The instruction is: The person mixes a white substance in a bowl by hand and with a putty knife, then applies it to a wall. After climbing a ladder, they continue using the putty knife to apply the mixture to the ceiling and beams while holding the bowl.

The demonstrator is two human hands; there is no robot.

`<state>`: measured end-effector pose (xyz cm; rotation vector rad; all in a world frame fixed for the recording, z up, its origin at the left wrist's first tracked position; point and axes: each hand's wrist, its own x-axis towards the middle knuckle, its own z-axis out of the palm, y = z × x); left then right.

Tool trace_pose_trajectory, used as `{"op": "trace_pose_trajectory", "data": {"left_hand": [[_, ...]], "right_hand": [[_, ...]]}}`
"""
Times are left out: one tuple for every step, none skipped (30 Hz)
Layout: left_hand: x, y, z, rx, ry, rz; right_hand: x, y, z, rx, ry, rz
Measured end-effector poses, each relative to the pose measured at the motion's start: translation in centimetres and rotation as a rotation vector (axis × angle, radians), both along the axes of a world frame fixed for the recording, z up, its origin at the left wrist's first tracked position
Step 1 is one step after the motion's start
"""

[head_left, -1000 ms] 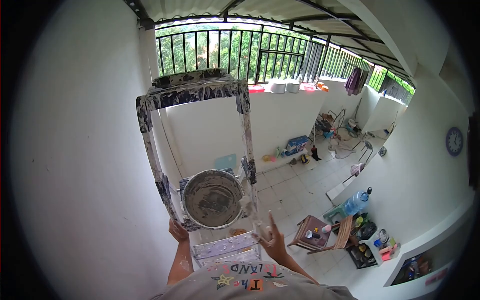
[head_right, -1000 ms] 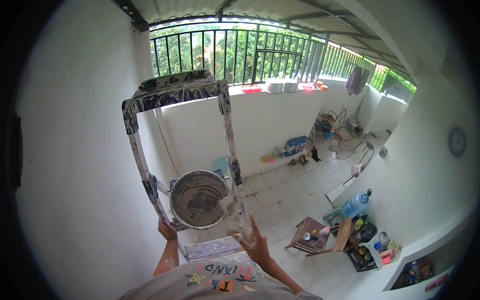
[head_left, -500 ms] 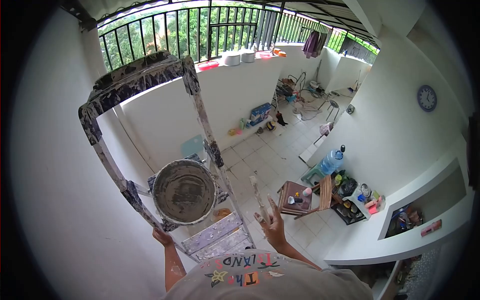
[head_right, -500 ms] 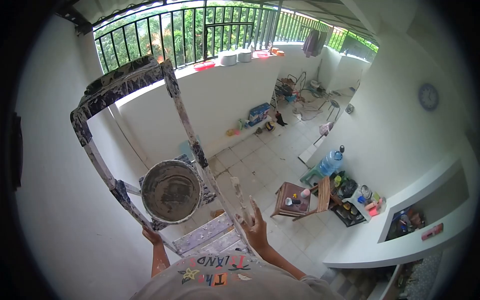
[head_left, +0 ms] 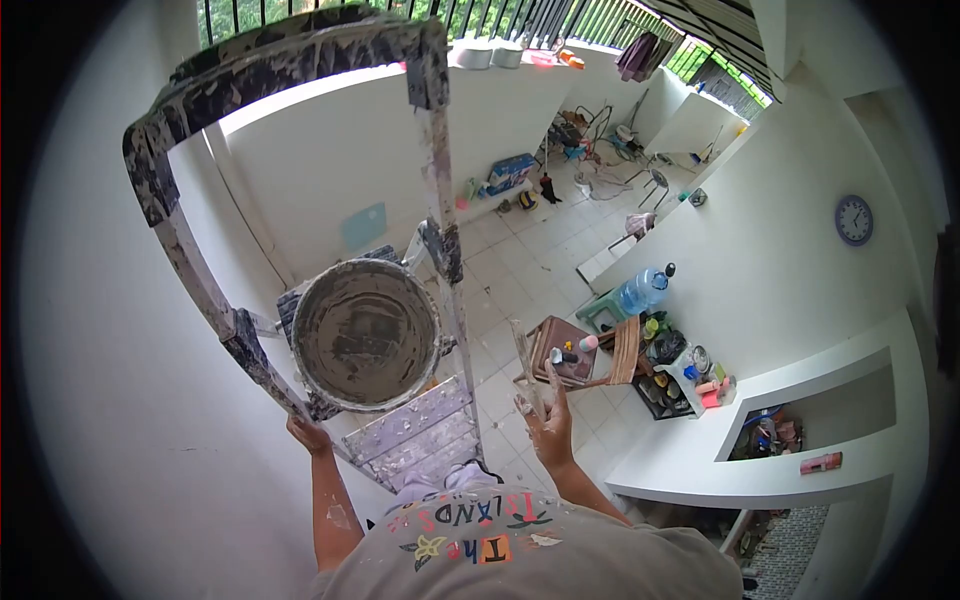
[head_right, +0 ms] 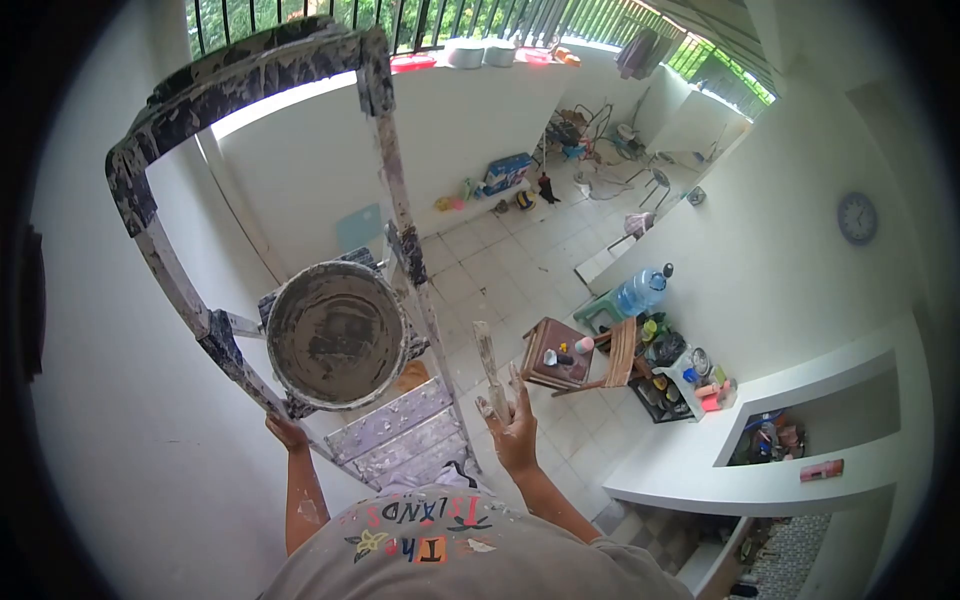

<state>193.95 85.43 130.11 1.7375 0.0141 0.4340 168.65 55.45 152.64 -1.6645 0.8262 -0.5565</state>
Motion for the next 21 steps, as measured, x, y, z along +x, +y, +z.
{"op": "trace_pose_trajectory", "data": {"left_hand": [[0.0,0.0,-0.1,0.016,-0.002,0.006],[-0.1,0.0,-0.2,0.036,-0.003,0.012],[-0.3,0.2,-0.1,0.057,-0.012,0.020],[-0.3,0.3,0.1,0.018,0.007,-0.038],[-0.3,0.2,0.2,0.031,0.000,-0.014],[-0.4,0.0,0.2,0.041,-0.008,0.008],[-0.3,-0.1,0.2,0.048,-0.015,0.028],[-0.1,-0.1,0.1,0.042,-0.013,0.018],[0.0,0.0,0.0,0.035,-0.009,0.009],[-0.1,0.1,-0.2,0.029,0.000,0.000],[-0.2,0.2,-0.4,0.025,0.013,-0.008],[-0.2,0.3,-0.8,0.023,0.014,-0.008],[-0.2,0.2,-0.8,0.029,0.016,0.007],[-0.2,0.1,-0.6,0.036,0.019,0.023],[-0.4,0.1,-0.7,0.042,0.023,0.039],[-0.6,0.6,-1.4,0.060,0.058,-0.009],[-0.6,1.2,-2.6,0.062,0.067,-0.019],[-0.5,1.6,-4.1,0.066,0.072,-0.030],[-0.4,1.8,-4.9,0.070,0.073,-0.043],[-0.6,2.1,-5.6,0.119,0.089,-0.028],[-0.7,2.3,-6.2,0.168,0.103,-0.014]], "right_hand": [[0.2,0.1,-0.3,0.008,0.003,0.014],[0.1,0.4,-0.6,0.020,0.008,0.027],[0.2,0.7,-0.8,-0.006,0.024,0.041],[0.4,0.8,-1.0,-0.036,0.030,0.052],[0.7,1.0,-1.1,-0.068,0.033,0.058],[1.0,1.2,-1.1,-0.050,0.018,0.055],[1.2,1.5,-0.7,-0.071,0.023,0.037],[1.4,1.8,-0.2,-0.096,0.030,0.018],[1.6,1.9,0.1,-0.121,0.041,0.000],[1.5,2.0,0.0,-0.122,0.058,-0.006],[1.1,2.1,-0.2,-0.121,0.079,-0.011],[0.8,2.2,-0.3,-0.120,0.101,-0.013],[0.5,2.3,-0.3,-0.123,0.116,-0.015],[0.2,2.4,-0.2,-0.127,0.132,-0.016],[-0.1,2.5,-0.1,-0.130,0.147,-0.017],[-0.6,2.4,-0.3,-0.151,0.161,-0.015],[-1.0,2.3,-0.6,-0.170,0.171,-0.014],[-1.2,2.2,-0.8,-0.188,0.177,-0.016],[-1.2,2.2,-0.7,-0.185,0.175,-0.023],[-1.1,2.2,-0.3,-0.184,0.170,-0.033],[-1.0,2.2,-0.1,-0.182,0.164,-0.043]]}}
